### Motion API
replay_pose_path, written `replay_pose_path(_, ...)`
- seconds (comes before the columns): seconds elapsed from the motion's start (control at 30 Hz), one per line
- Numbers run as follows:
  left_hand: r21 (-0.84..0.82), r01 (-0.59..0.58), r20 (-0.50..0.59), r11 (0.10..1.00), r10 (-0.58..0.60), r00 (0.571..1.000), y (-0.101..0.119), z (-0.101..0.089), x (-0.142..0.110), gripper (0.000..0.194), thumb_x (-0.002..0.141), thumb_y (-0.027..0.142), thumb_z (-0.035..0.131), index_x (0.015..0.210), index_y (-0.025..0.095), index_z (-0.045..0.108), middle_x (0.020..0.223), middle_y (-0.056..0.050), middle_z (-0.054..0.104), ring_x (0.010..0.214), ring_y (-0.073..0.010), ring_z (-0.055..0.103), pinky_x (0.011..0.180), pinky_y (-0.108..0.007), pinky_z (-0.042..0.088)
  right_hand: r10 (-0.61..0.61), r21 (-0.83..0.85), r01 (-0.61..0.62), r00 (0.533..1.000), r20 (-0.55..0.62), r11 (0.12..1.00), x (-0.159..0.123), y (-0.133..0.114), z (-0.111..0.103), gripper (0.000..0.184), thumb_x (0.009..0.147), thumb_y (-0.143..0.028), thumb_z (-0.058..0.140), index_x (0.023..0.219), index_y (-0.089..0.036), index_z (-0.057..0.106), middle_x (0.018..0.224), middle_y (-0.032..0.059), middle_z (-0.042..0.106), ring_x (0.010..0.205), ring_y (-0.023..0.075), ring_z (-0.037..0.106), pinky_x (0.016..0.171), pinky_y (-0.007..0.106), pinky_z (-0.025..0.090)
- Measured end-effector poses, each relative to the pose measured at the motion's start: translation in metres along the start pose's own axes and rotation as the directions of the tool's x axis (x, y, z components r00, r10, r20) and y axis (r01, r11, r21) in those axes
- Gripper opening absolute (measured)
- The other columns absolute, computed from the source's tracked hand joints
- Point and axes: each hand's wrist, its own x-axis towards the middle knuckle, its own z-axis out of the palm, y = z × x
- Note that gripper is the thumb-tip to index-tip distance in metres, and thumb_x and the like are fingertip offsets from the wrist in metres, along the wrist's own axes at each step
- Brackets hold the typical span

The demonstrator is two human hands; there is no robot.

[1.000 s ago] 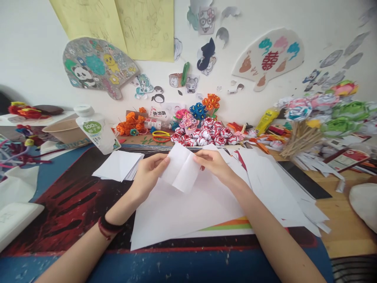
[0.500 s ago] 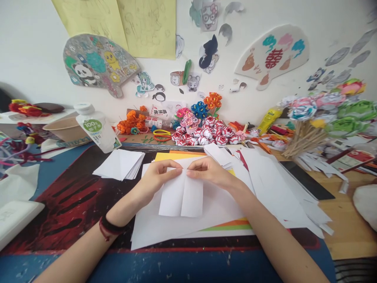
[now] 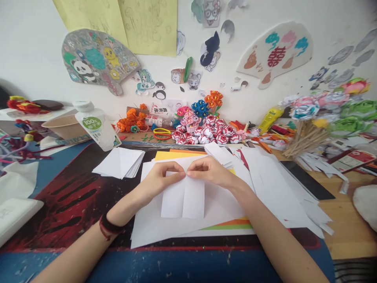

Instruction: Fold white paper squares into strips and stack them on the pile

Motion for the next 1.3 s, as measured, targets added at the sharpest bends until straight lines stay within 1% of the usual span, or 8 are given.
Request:
replay_pose_path(0.3, 0.075, -0.06, 0.022, 0.995, 0.058, 0.998, -0.003, 0.001, 0.0, 0.022, 0.08, 0.036, 0.061, 0.077, 0.015, 0.067, 0.077, -0.004, 0.065, 0.067, -0.0148, 0.055, 0.054, -0.022, 0.038, -0.001, 0.006, 0.001, 1.0, 0.03, 1.0, 0.001, 0.002, 0.002, 0.022, 0.081, -0.036, 0.066, 0.085, -0.014, 0.07, 0.084, 0.0045, 0.068, 0.076, 0.0151, 0.06, 0.071, 0.026, 0.046)
replay_pose_path(0.43, 0.105, -0.105, -0.032, 0.989, 0.109, 0.994, -0.002, 0.004, -0.002, 0.021, 0.082, 0.035, 0.059, 0.076, 0.015, 0.065, 0.078, -0.004, 0.066, 0.068, -0.0154, 0.057, 0.055, -0.023, 0.04, -0.041, 0.026, 0.041, 0.999, -0.003, 0.999, 0.002, 0.003, 0.005, 0.02, 0.081, -0.034, 0.066, 0.083, -0.015, 0.069, 0.083, 0.0038, 0.066, 0.076, 0.0142, 0.059, 0.068, 0.025, 0.045)
replay_pose_path(0.57, 0.144, -0.167, -0.108, 0.975, 0.183, 0.977, -0.003, 0.006, -0.003, 0.019, 0.083, 0.033, 0.059, 0.077, 0.016, 0.065, 0.083, -0.005, 0.069, 0.074, -0.0171, 0.06, 0.062, -0.025, 0.044, -0.064, 0.076, 0.068, 0.996, -0.058, 0.995, 0.003, 0.004, 0.008, 0.021, 0.08, -0.036, 0.067, 0.079, -0.015, 0.068, 0.079, 0.0029, 0.064, 0.072, 0.0136, 0.058, 0.065, 0.024, 0.044)
replay_pose_path(0.77, 0.166, -0.228, -0.126, 0.959, 0.25, 0.96, -0.004, 0.006, -0.003, 0.019, 0.085, 0.032, 0.058, 0.077, 0.016, 0.065, 0.083, -0.005, 0.069, 0.079, -0.018, 0.061, 0.072, -0.028, 0.046, -0.067, 0.126, 0.08, 0.992, -0.104, 0.989, 0.003, 0.005, 0.01, 0.021, 0.078, -0.036, 0.069, 0.078, -0.015, 0.068, 0.075, 0.002, 0.063, 0.068, 0.0131, 0.057, 0.063, 0.024, 0.043)
replay_pose_path(0.93, 0.131, -0.214, -0.132, 0.968, 0.231, 0.964, -0.007, 0.004, -0.001, 0.022, 0.085, 0.036, 0.06, 0.079, 0.016, 0.067, 0.085, -0.006, 0.069, 0.079, -0.0179, 0.061, 0.067, -0.026, 0.045, -0.058, 0.112, 0.072, 0.99, -0.125, 0.991, 0.002, 0.005, 0.008, 0.021, 0.079, -0.036, 0.069, 0.08, -0.016, 0.069, 0.078, 0.0026, 0.065, 0.071, 0.0136, 0.059, 0.065, 0.025, 0.044)
replay_pose_path(1.1, 0.137, -0.13, -0.191, 0.982, 0.155, 0.969, -0.018, -0.002, 0.005, 0.029, 0.082, 0.044, 0.062, 0.084, 0.016, 0.068, 0.078, -0.004, 0.067, 0.064, -0.0144, 0.055, 0.053, -0.024, 0.039, -0.005, 0.091, 0.023, 0.981, -0.192, 0.996, 0.001, 0.005, -0.001, 0.026, 0.077, -0.041, 0.07, 0.084, -0.017, 0.07, 0.086, 0.0046, 0.069, 0.077, 0.0159, 0.062, 0.068, 0.026, 0.046)
replay_pose_path(1.2, 0.068, -0.087, -0.227, 0.994, 0.1, 0.969, -0.024, -0.004, 0.007, 0.031, 0.08, 0.046, 0.064, 0.083, 0.016, 0.069, 0.076, -0.004, 0.067, 0.062, -0.0143, 0.056, 0.051, -0.023, 0.04, 0.036, 0.07, -0.022, 0.98, -0.198, 0.997, 0.003, 0.012, -0.007, 0.031, 0.072, -0.043, 0.074, 0.087, -0.016, 0.072, 0.089, 0.006, 0.07, 0.079, 0.0171, 0.063, 0.07, 0.027, 0.047)
replay_pose_path(1.3, -0.031, -0.034, -0.224, 0.999, 0.026, 0.974, -0.033, -0.003, 0.011, 0.032, 0.077, 0.046, 0.067, 0.083, 0.015, 0.07, 0.075, -0.004, 0.069, 0.061, -0.0151, 0.059, 0.051, -0.024, 0.041, 0.115, 0.072, -0.103, 0.976, -0.183, 0.992, 0.006, 0.022, -0.011, 0.036, 0.068, -0.045, 0.076, 0.085, -0.014, 0.072, 0.086, 0.0071, 0.071, 0.076, 0.018, 0.063, 0.069, 0.028, 0.046)
